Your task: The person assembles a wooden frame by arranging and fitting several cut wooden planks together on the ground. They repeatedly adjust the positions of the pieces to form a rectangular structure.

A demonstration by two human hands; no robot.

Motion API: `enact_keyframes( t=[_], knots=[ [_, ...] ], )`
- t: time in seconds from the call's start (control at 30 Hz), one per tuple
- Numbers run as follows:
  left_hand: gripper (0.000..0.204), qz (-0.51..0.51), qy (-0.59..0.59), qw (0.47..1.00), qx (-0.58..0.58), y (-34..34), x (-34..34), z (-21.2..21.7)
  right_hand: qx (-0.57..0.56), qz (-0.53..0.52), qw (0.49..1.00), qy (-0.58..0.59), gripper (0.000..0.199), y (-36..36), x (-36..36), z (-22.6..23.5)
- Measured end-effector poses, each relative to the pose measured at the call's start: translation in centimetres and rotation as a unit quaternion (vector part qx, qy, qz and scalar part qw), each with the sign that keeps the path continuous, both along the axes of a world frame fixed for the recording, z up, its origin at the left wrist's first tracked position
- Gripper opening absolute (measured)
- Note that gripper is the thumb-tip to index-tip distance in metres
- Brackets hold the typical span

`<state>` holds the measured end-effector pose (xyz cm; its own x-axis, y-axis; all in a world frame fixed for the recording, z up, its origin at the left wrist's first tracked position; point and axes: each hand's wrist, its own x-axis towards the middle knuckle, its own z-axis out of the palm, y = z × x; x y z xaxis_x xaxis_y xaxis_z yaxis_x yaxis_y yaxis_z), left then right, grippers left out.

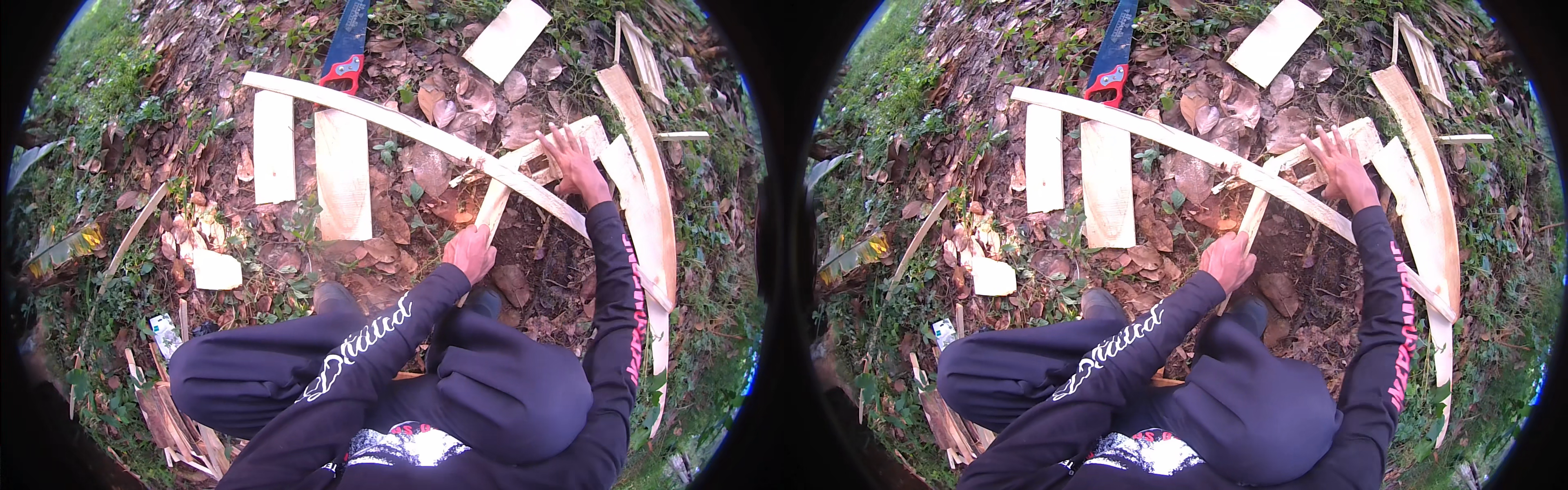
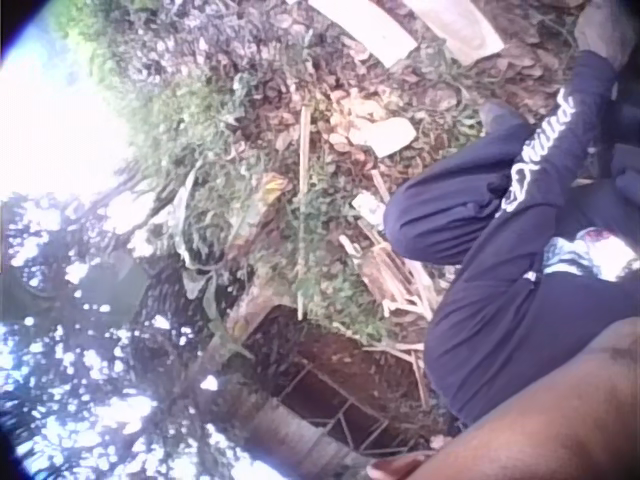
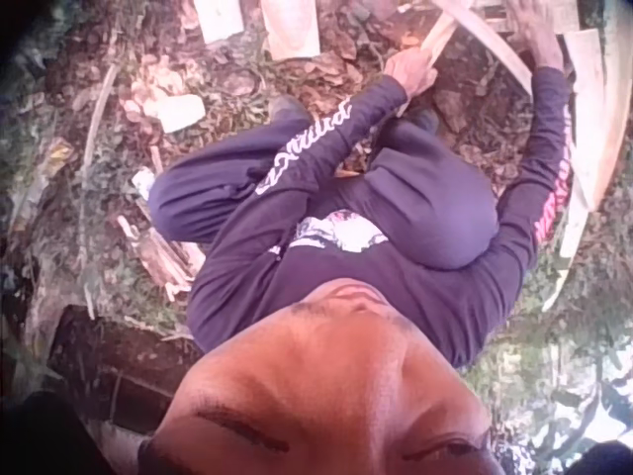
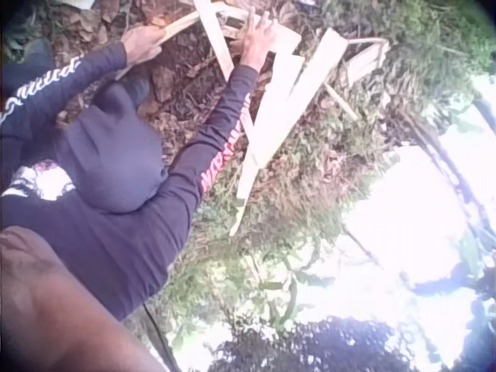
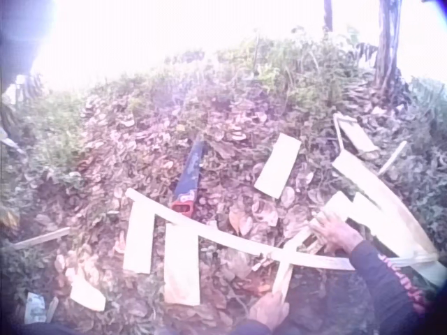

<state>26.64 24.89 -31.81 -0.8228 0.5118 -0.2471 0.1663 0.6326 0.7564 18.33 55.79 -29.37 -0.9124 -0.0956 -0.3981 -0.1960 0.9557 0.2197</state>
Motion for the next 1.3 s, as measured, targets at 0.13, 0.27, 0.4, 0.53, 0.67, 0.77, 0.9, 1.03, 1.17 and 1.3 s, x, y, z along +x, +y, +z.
enact_keyframes(
  t=[0.13,0.27,0.4,0.53,0.67,0.77,0.9,1.03,1.17,1.3],
  knots=[
    [0.024,0.002,0.014,1.0,0.023,0.8,0.3,-0.4,0.055,0.155,0.98,0.115,0.119,4.7,0.1,-4.1],
    [0.024,0.012,0.028,0.999,0.012,0.1,-0.1,-0.7,-0.08,0.031,0.994,0.061,0.111,3.9,-3.7,-2.1],
    [0.024,-0.007,0.011,1.0,-0.001,0.8,0.4,-0.5,-0.074,-0.109,0.963,0.235,0.111,5.1,-5.9,-0.5],
    [0.024,0.002,0.006,1.0,-0.014,0.2,0.4,-0.5,-0.286,-0.248,0.889,0.256,0.072,0.8,-3.1,2.7],
    [0.022,-0.01,0.031,0.999,0.011,0.2,-0.1,-0.3,-0.38,-0.278,0.882,-0.001,0.064,-1.6,4.6,1.8],
    [0.02,-0.021,0.058,0.998,0.012,0.4,-0.4,-0.8,-0.453,-0.297,0.84,-0.045,0.05,-1.4,5.6,0.7],
    [0.02,-0.028,0.08,0.995,0.047,1.4,-0.8,0.2,-0.455,-0.269,0.843,0.101,0.044,-1.0,3.8,2.2],
    [0.021,-0.028,0.097,0.993,0.064,3.6,-1.2,0.5,-0.45,-0.291,0.837,0.108,0.045,0.1,1.9,2.8],
    [0.026,-0.034,0.044,0.998,-0.006,4.9,-1.5,-0.2,-0.457,-0.374,0.805,0.048,0.04,-0.3,1.8,0.2],
    [0.03,-0.028,0.063,0.998,-0.002,4.8,-1.5,-0.8,-0.462,-0.282,0.829,0.138,0.047,-1.2,1.2,0.4]
  ],
)
